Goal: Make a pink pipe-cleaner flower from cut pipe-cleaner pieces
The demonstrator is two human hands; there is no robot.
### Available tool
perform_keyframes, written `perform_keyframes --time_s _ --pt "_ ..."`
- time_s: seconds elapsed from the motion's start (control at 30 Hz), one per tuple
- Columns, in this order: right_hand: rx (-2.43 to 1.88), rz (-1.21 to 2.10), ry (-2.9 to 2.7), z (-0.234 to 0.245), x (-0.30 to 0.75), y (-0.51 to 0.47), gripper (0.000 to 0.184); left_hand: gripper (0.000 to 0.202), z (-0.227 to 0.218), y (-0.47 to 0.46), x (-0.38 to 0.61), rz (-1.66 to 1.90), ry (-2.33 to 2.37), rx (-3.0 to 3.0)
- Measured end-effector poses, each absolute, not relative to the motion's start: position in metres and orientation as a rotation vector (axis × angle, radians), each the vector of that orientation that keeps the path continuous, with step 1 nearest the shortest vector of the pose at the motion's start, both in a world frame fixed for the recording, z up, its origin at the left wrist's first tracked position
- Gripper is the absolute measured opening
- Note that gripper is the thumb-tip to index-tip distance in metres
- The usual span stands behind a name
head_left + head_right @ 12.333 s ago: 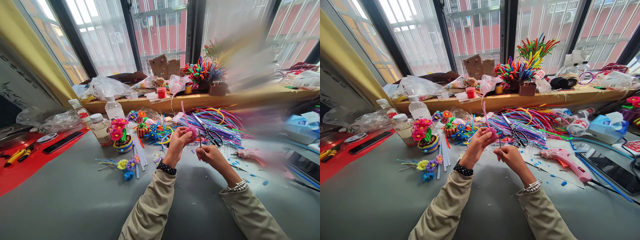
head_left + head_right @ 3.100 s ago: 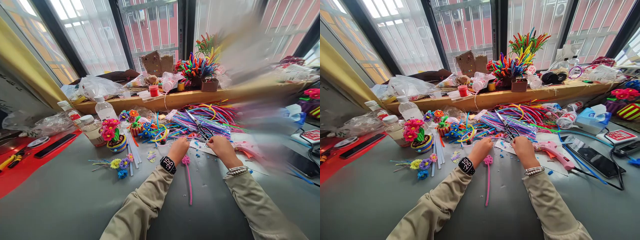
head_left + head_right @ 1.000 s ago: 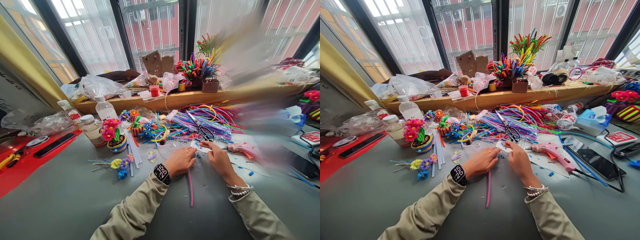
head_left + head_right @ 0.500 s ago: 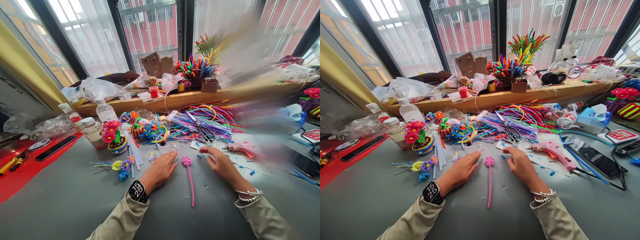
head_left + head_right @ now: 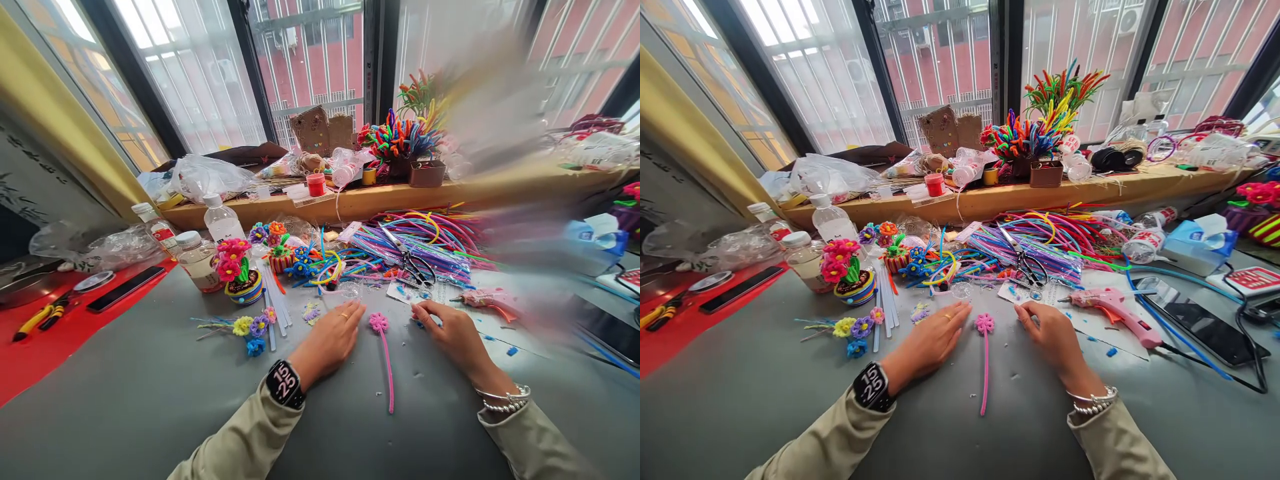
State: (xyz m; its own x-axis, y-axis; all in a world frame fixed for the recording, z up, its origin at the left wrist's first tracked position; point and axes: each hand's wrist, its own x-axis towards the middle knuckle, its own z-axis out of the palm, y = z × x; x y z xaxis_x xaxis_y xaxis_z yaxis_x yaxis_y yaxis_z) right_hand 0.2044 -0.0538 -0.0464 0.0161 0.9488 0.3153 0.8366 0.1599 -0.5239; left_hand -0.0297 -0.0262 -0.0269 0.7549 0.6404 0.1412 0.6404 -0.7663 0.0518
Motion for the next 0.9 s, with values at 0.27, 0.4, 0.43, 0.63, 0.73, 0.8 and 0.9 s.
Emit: perform_keyframes --time_s 0.27,0.4,0.43,0.63,0.73,0.8,0.9 --pt "-1.606 0.246 -1.916 -0.048 0.204 -0.052 0.034 0.043 -0.038 -0.004 -0.001 0.149 1.036 2.99" --pt "-1.606 0.236 -1.919 -0.049 0.203 -0.053 0.032 0.043 -0.037 -0.017 -0.02 0.159 1.086 2.977" --pt "-1.608 0.24 -1.92 -0.049 0.202 -0.053 0.032 0.043 -0.037 -0.022 -0.027 0.158 1.1 2.981" --pt "-1.617 0.247 -1.912 -0.048 0.2 -0.053 0.029 0.041 -0.031 -0.037 -0.06 0.175 1.277 2.944" --pt "-1.589 0.24 -1.912 -0.048 0.199 -0.053 0.029 0.052 -0.027 -0.034 -0.057 0.171 1.164 2.907" --pt "-1.57 0.238 -1.913 -0.049 0.199 -0.052 0.028 0.06 -0.026 -0.03 -0.049 0.153 1.087 2.884" --pt "-1.563 0.239 -1.925 -0.051 0.199 -0.052 0.028 0.063 -0.026 -0.025 -0.041 0.137 1.112 2.849"
